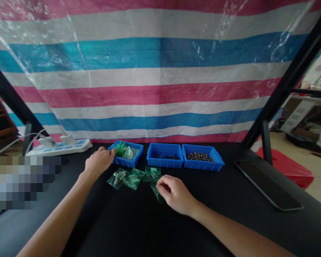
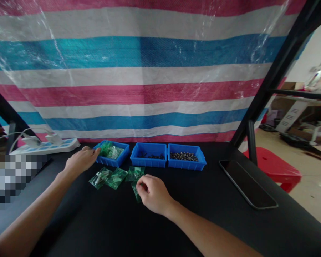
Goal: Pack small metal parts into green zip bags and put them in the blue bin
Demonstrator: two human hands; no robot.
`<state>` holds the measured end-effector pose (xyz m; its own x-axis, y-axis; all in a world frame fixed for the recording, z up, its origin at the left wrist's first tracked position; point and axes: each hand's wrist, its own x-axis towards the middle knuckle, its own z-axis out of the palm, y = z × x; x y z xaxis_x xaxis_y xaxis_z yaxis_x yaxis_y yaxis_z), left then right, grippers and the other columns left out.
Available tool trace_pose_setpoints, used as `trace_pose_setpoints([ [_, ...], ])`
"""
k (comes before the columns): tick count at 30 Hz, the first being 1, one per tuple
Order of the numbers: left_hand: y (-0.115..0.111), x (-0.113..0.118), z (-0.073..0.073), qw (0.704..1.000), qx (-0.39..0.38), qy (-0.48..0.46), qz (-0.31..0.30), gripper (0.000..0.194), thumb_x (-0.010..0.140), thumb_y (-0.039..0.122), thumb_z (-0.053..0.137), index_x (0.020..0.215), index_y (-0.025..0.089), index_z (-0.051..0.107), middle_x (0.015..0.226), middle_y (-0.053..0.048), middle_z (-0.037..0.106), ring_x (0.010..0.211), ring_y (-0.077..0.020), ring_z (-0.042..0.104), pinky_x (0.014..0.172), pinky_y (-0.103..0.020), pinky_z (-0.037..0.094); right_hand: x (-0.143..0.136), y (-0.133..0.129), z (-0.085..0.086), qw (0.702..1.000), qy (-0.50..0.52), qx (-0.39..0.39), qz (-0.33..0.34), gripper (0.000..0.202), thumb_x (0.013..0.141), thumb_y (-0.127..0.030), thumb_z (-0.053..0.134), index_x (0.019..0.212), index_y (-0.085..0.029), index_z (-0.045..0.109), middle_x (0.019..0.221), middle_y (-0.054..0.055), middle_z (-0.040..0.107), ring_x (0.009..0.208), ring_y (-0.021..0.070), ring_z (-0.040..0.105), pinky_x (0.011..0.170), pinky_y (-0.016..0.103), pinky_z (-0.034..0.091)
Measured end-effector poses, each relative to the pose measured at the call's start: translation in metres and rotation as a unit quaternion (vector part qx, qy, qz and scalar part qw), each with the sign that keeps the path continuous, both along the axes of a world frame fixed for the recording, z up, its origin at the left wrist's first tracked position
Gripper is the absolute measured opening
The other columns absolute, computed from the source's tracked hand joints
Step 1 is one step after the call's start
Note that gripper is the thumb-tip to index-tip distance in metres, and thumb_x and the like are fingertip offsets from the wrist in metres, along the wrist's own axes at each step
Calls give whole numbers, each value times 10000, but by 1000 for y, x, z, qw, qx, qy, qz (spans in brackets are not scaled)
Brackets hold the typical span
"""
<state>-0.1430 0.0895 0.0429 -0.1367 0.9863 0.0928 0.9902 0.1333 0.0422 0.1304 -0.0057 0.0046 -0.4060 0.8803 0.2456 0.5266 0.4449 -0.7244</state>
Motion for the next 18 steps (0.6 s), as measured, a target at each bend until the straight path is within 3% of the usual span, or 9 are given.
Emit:
trace_pose_setpoints([
  [4,-1,-1,-3,994,106,8,-8,462,831,456,349,1099,178,601,1114,-152,567,1029,-339,529,813,-423,450,0,0,0,1000,0,-3,2,145,827,-186,483,724,-155,582,685,-2,545,601,102,487,548,212,350],
  [7,9,-10,-13,988,137,-27,-57,398,826,351,359,1032,172,649,1065,-129,594,1027,-279,532,906,-378,419,1,0,0,1000,-2,-3,5,142,828,-185,484,732,-157,586,687,-2,548,600,101,487,549,214,351],
  [12,25,-16,-26,985,128,-65,-101,392,806,294,346,947,158,685,1045,-105,617,1081,-217,506,977,-291,376,0,-2,0,1000,-23,10,-8,153,836,-181,465,744,-158,585,735,11,538,617,104,497,575,225,383],
  [15,25,-13,-29,985,109,-77,-110,440,824,326,306,987,137,669,1043,-104,613,1070,-211,524,965,-286,388,0,-5,2,995,-81,46,-32,102,816,-192,503,845,-166,597,874,52,540,787,159,522,711,283,425],
  [18,16,-7,-28,985,88,-83,-121,466,843,370,281,1032,150,646,1033,-96,605,1062,-210,536,948,-292,398,1,-9,2,984,-153,72,-59,213,783,-266,572,982,-193,582,1022,97,510,966,245,483,830,397,403],
])
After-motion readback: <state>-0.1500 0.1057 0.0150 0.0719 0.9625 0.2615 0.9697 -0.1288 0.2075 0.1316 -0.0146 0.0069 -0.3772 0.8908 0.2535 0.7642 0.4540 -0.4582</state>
